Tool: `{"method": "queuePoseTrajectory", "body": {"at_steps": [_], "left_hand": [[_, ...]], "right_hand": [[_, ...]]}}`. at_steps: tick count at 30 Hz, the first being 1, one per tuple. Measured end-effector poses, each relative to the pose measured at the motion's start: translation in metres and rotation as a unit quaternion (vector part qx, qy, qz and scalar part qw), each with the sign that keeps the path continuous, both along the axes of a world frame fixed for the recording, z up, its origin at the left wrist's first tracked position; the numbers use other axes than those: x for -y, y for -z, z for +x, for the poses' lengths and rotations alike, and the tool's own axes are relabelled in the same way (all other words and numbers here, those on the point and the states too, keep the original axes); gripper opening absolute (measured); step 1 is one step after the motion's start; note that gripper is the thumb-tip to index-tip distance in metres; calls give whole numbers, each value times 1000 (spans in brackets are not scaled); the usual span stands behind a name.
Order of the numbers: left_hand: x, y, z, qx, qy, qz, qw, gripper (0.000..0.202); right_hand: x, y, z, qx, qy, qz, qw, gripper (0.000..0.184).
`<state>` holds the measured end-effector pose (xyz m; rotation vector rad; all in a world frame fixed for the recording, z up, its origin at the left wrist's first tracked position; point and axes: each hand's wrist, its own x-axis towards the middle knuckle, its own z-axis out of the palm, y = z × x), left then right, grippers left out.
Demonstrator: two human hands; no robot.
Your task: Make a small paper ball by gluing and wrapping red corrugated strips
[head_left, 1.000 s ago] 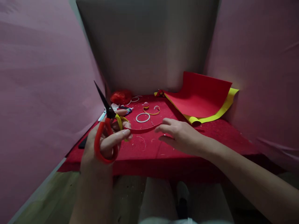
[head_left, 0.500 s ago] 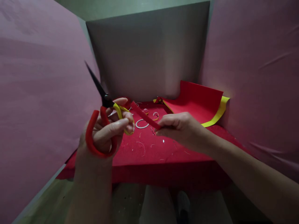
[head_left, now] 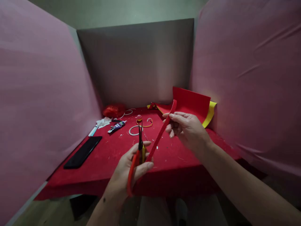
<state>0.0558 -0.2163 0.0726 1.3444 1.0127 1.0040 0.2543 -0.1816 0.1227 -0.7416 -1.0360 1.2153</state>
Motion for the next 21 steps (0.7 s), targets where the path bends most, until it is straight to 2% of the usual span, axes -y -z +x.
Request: {"method": "queuePoseTrajectory", "body": {"at_steps": [3,9,16,21], "left_hand": [[-2,8,-4,-42,-33,-26,998,53],[-10,22,-16,-98,-27,-43,994,56],[-17,27,-14,-103,-2,-62,993,53],[-18,29,-14,-91,19,-68,993,50]], "right_hand": [[-1,16,3,-11,11,-20,1000,17],[-6,39,4,-71,41,-66,994,14],[-4,70,2,-84,-6,-69,994,18],[-1,83,-4,-70,-19,-113,991,17]]}}
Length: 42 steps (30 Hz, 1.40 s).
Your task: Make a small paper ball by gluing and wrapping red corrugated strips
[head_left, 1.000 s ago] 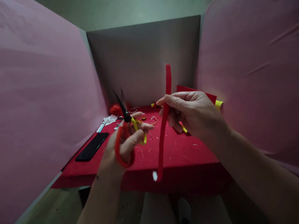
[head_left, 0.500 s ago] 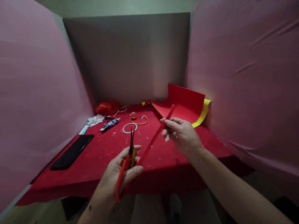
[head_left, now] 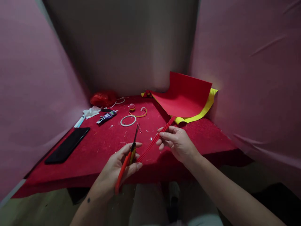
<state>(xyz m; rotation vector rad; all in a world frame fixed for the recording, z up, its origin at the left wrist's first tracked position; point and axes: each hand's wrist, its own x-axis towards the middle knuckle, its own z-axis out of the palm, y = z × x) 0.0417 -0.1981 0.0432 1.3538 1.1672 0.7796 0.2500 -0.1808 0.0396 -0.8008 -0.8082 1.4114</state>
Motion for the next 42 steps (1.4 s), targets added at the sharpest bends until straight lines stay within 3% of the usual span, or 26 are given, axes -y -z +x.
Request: {"method": "queuePoseTrajectory", "body": {"at_steps": [7,13,23,28,42], "left_hand": [[-3,6,-9,-15,20,1,1000,49],[-4,1,-29,-24,9,-26,999,51],[0,8,-77,-66,-32,40,996,46],[0,12,-76,-23,-34,57,998,45],[2,14,-61,-9,-66,28,997,44]], "right_hand": [[1,10,1,7,-12,-27,1000,14],[4,13,14,-6,44,-32,999,16],[11,14,39,-30,173,-14,984,17],[12,18,47,-31,199,-26,979,20],[17,15,54,-40,218,-37,974,18]]}}
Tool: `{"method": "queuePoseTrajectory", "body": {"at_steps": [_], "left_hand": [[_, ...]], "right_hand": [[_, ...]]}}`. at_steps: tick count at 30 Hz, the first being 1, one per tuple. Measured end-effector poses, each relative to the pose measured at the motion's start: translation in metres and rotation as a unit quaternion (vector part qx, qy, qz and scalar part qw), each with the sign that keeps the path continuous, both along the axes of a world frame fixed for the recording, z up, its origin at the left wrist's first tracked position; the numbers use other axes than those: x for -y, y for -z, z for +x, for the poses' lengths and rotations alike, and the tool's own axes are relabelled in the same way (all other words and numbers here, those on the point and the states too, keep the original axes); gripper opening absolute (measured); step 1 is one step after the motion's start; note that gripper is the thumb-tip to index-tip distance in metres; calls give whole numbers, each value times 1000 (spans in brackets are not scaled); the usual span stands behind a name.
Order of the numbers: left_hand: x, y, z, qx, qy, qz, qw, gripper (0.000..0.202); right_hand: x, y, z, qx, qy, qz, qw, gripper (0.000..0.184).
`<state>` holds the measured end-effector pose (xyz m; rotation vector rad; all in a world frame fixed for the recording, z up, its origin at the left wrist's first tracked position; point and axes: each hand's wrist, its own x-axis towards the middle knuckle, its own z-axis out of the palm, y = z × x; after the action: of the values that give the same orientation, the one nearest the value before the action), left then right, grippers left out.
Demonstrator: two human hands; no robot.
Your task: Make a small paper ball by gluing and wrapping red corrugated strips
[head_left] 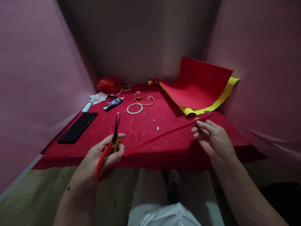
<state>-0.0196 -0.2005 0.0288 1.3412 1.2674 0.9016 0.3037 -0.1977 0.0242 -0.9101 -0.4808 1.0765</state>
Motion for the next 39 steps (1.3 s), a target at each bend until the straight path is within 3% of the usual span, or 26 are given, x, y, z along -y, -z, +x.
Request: {"method": "queuePoseTrajectory", "body": {"at_steps": [3,6,10,15,24,32,36,39], "left_hand": [[2,1,6,44,15,1,999,44],[8,2,15,74,23,-3,997,45],[15,6,21,96,36,-18,995,41],[18,10,19,89,40,-32,995,43],[27,10,20,65,24,-34,997,44],[30,14,19,39,63,-36,997,43],[33,0,2,-108,155,-1,982,35],[36,-10,-17,-248,261,59,931,29]], "right_hand": [[12,2,-1,-7,-20,-37,999,9],[34,11,-14,10,-135,-87,987,17],[55,29,-48,-33,-317,-115,941,25],[51,36,-87,-102,-389,-98,911,27],[40,35,-118,-111,-347,-83,927,20],[40,36,-126,-100,-383,-95,913,19],[41,35,-126,-92,-372,-98,918,18],[41,37,-125,-88,-371,-103,919,16]]}}
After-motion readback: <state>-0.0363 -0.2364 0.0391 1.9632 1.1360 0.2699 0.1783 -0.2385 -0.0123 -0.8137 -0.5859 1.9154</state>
